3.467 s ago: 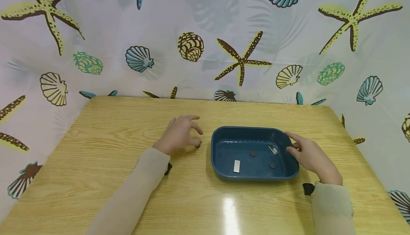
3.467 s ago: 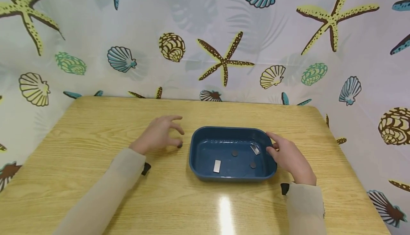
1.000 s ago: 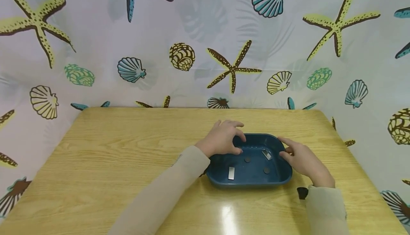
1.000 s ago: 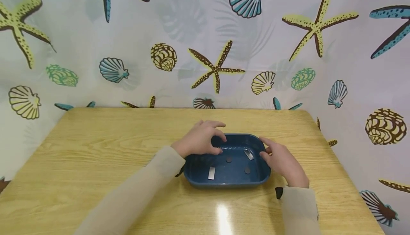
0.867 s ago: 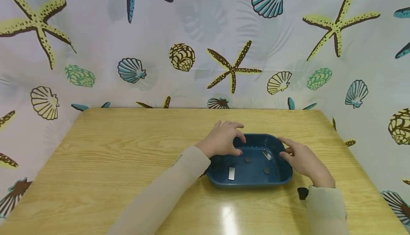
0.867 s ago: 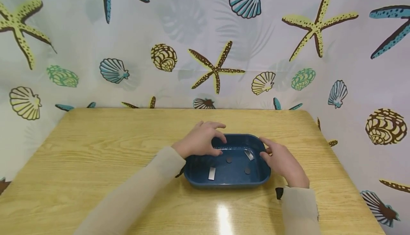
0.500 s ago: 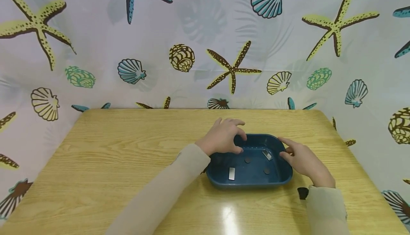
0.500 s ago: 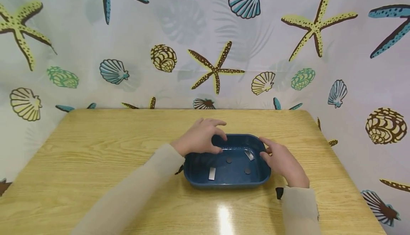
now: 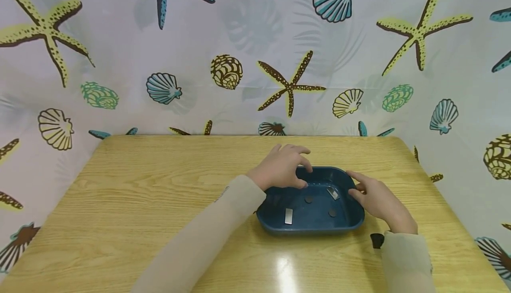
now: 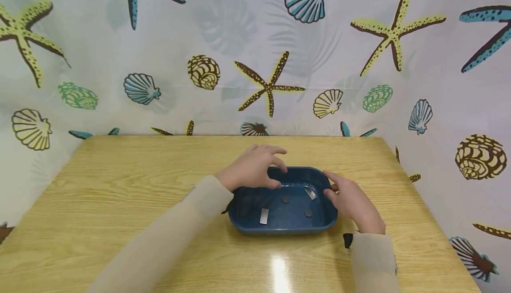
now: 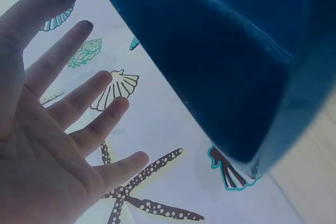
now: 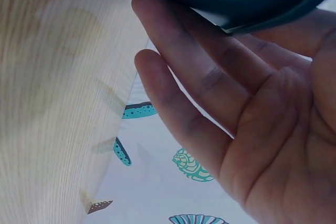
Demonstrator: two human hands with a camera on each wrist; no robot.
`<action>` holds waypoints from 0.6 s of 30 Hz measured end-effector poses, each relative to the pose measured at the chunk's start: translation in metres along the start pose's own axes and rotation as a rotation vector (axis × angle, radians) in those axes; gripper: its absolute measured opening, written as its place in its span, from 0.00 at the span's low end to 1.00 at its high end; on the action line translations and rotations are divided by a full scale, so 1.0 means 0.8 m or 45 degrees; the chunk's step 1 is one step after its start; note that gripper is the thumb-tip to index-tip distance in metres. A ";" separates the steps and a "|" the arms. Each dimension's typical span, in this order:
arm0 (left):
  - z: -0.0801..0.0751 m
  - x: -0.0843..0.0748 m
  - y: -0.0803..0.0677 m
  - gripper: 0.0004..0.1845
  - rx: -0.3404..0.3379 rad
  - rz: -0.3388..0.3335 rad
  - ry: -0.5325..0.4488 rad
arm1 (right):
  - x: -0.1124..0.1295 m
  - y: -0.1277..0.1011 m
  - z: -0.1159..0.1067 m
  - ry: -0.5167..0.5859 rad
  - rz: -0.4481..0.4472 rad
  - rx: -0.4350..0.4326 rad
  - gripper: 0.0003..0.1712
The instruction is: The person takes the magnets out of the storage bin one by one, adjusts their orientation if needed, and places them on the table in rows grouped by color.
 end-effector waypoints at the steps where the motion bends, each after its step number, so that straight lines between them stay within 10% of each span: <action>1: 0.000 -0.002 0.001 0.19 0.007 0.005 -0.002 | 0.000 0.000 0.000 -0.001 0.001 -0.001 0.35; 18: 0.023 -0.022 0.033 0.20 0.068 0.164 -0.150 | -0.002 0.001 0.000 0.005 0.026 0.007 0.35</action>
Point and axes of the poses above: each hand's wrist, its own y-axis towards the middle knuckle, its own z-axis out of the palm, x = y × z, the point moved 10 cm from there along y, towards the middle knuckle, and after that the axes turned 15 degrees about y, right-handed, at the moved point
